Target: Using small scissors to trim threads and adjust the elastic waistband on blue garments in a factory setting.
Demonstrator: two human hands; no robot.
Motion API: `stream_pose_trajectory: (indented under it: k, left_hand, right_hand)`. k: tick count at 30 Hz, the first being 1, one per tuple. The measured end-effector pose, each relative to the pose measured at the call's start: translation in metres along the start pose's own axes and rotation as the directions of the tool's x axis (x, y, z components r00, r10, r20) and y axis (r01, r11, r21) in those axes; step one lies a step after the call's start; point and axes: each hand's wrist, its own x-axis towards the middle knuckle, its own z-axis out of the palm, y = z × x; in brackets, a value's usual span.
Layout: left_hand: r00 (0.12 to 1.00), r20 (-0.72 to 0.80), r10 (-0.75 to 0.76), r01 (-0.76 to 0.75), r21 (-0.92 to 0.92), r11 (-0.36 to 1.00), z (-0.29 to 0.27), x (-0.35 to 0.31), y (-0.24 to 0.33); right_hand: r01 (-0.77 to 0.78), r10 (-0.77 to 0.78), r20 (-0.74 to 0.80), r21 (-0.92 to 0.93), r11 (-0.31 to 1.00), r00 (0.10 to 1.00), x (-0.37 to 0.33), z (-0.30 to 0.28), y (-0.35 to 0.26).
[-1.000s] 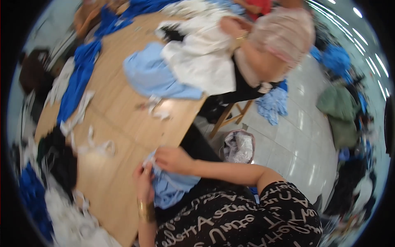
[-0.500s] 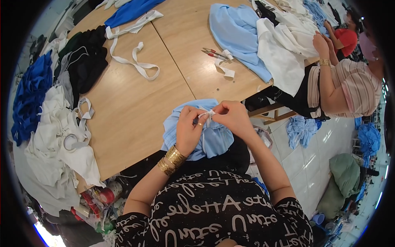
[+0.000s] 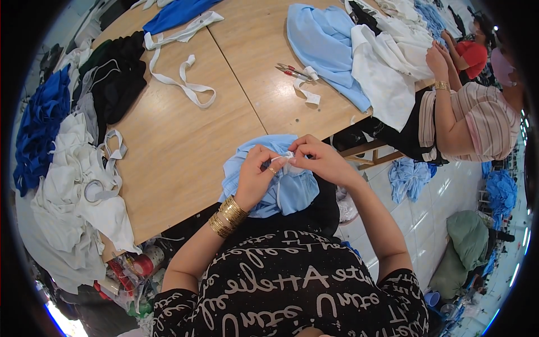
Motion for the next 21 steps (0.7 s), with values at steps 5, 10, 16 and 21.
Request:
stream_pose_trajectory:
  k: [5, 10, 16, 21]
  left_hand:
    - [0.996, 0.085, 0.036, -0.048, 0.145, 0.988, -0.029, -0.008, 0.008]
    - [0.984, 0.177, -0.037, 0.003, 0.186, 0.983, -0.047, -0.019, 0.012]
    - [0.973, 0.229, 0.028, 0.097, -0.516, 0.851, -0.033, -0.005, 0.088]
    - [0.904, 0.427, -0.015, 0.412, -0.864, 0.29, -0.043, 0.0, 0.105]
  right_hand:
    - [0.088, -0.014, 0.22, -0.332, 0.939, 0.975, -0.003, -0.05, -0.008]
    - [0.043, 0.007, 0.194, -0.256, 0.966, 0.981, -0.005, -0.058, 0.003]
    - [-0.035, 0.011, 0.034, 0.896, 0.442, 0.999, 0.013, -0.033, -0.042]
    - [-0.062, -0.056, 0.067, 0.994, 0.09, 0.996, 0.008, -0.04, -0.092]
